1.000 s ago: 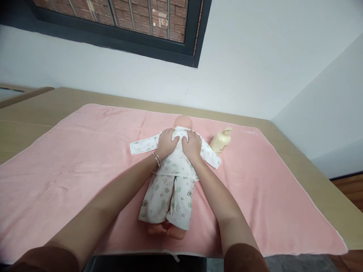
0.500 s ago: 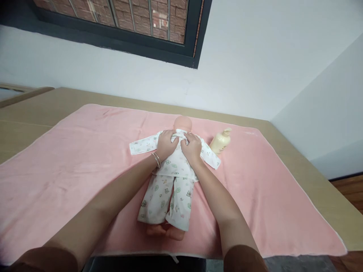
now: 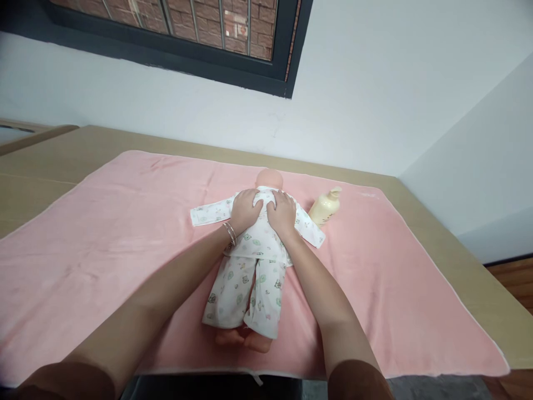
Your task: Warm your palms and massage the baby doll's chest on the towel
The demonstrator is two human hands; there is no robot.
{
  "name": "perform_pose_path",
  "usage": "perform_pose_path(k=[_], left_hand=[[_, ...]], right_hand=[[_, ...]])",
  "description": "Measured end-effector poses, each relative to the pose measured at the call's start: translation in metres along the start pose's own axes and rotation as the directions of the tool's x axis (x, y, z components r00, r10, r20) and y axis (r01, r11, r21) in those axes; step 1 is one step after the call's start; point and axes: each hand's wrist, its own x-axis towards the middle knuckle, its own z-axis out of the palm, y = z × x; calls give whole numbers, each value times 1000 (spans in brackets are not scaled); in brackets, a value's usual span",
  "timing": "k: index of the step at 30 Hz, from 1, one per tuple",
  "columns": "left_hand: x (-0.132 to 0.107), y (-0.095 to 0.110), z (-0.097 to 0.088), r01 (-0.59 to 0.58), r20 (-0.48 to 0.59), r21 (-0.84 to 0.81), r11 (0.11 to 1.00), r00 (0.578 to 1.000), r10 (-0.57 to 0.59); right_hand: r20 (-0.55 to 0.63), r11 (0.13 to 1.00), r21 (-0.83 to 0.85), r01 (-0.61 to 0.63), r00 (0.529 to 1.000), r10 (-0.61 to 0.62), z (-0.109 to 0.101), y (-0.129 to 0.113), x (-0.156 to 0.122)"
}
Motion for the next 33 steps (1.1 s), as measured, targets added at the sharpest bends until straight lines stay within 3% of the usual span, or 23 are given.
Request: perform_pose_path(k=[15, 24, 33], left_hand=[[-3, 2, -2, 4, -55, -42, 999, 998, -7], [-6, 2, -1, -59, -115, 11, 998, 992, 60], [-4, 2, -2, -60, -74, 15, 998, 995, 61]], right_hand=[[-59, 999, 34, 2, 998, 0, -4, -6, -5], [-121, 996, -91, -4, 993, -7, 0, -8, -15], [-39, 995, -98, 28, 999, -32, -1, -6, -6]])
